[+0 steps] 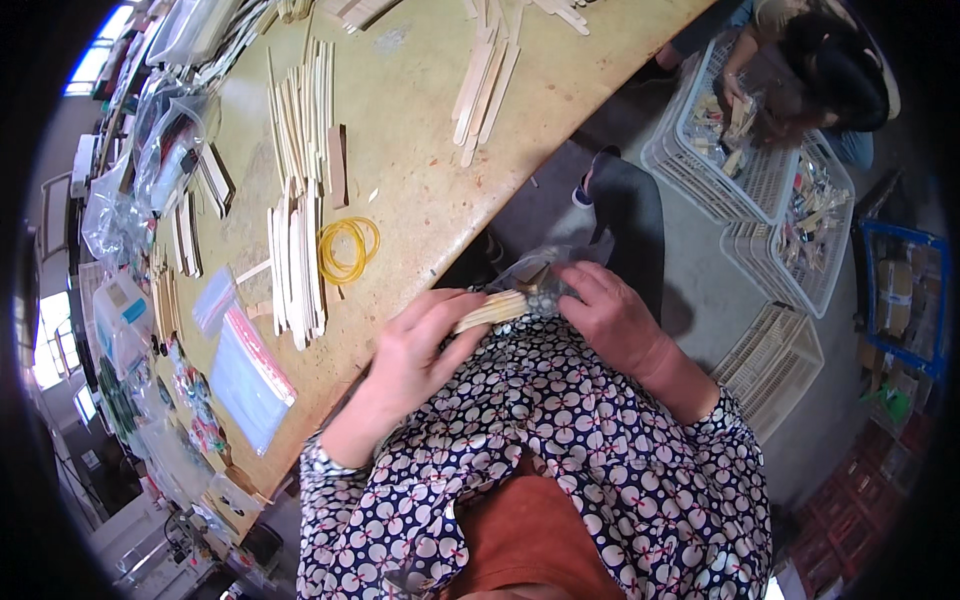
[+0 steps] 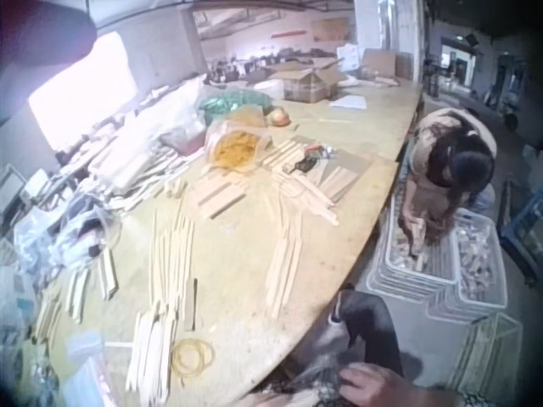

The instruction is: The person repeatedly picks up small wooden sticks and decorative items from a table and places them into clear plastic bags. They seal each bag and set it aside, continuing the process with new items. The workspace is cluttered with craft supplies, and another person is visible in the background.

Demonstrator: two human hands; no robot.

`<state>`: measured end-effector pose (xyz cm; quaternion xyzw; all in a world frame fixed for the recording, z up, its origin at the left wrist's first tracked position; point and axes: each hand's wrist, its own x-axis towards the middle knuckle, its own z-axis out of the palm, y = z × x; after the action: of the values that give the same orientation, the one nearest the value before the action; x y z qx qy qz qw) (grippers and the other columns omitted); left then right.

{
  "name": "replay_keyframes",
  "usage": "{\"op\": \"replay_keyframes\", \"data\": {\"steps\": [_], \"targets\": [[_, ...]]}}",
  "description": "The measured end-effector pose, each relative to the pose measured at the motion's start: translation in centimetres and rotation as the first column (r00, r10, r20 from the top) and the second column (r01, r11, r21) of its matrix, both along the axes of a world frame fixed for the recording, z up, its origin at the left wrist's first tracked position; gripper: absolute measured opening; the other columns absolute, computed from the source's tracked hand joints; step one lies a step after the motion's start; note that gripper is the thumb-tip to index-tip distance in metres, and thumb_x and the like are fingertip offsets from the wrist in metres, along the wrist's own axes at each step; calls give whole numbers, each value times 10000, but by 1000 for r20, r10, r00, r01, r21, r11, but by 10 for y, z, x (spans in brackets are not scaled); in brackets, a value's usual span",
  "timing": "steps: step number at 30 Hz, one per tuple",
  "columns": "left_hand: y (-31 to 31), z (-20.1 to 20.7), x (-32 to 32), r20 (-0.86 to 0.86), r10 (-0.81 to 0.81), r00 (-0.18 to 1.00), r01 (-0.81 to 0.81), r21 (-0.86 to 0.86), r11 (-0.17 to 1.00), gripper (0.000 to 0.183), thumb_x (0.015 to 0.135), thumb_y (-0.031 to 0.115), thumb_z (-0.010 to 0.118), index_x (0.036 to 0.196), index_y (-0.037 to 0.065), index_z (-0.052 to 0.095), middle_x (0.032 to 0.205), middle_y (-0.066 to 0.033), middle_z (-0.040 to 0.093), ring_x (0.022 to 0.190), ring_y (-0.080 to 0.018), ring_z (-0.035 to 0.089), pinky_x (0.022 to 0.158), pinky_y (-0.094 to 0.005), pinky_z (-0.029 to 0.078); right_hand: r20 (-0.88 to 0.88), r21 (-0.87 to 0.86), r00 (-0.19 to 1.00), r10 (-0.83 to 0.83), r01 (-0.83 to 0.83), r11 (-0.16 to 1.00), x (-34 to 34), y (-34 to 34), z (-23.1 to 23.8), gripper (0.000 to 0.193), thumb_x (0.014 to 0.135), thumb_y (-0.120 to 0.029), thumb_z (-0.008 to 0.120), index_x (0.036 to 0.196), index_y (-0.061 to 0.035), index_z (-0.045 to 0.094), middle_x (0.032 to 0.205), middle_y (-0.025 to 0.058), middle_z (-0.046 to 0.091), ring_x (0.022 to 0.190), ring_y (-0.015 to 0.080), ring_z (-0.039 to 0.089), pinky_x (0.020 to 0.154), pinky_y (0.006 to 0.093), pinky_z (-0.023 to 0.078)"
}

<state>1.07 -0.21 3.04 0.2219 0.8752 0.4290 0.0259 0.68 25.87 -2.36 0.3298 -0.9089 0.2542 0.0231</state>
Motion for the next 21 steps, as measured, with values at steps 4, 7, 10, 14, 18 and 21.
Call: {"op": "replay_keyframes", "data": {"steps": [4,7,10,14,18,21], "targets": [[29,-54,0,-16,13,1000,-14,-41,999,254,848,79,726,1087,24,662,1016,-147,673,817,-303,688,709,-358,571,17,-33,999,35,-34,999,7,-8,5,120,783,-70,586,867,3,632,1201,179,620,1121,330,602,960,398,517],[40,-78,-3,-118,8,993,-22,-115,993,223,852,80,712,1064,26,665,989,-152,679,835,-308,689,722,-359,571,20,-41,999,37,-36,999,8,-12,6,123,784,-68,586,871,5,633,1199,181,618,1120,329,602,964,400,514],[31,-76,-1,-184,64,981,-82,-90,993,203,850,80,710,1040,24,668,942,-143,682,821,-305,685,720,-366,566,13,-22,999,49,-49,999,7,-15,5,122,780,-62,586,873,-1,637,1184,174,623,1116,326,602,968,401,511],[-1,-47,13,-249,106,963,-130,-82,988,156,815,60,736,959,30,685,841,-96,663,714,-256,647,629,-352,531,12,-7,999,49,-49,999,9,-16,1,123,769,-50,591,873,-17,647,1154,157,634,1107,323,604,966,401,508],[-63,-1,-1,-405,269,874,-354,-152,923,168,827,85,738,973,37,671,867,-109,663,723,-255,650,636,-337,534,17,-1,999,42,-42,999,8,-18,-6,127,751,-42,595,863,-18,649,1127,136,650,1083,317,612,933,404,515],[-124,21,-19,-142,679,720,-686,-294,665,223,880,184,712,1008,16,639,900,-145,669,803,-315,651,699,-379,540,38,31,997,72,-73,997,5,-19,-12,125,745,-45,595,855,-12,646,1142,137,650,1072,318,613,921,400,518]]}}
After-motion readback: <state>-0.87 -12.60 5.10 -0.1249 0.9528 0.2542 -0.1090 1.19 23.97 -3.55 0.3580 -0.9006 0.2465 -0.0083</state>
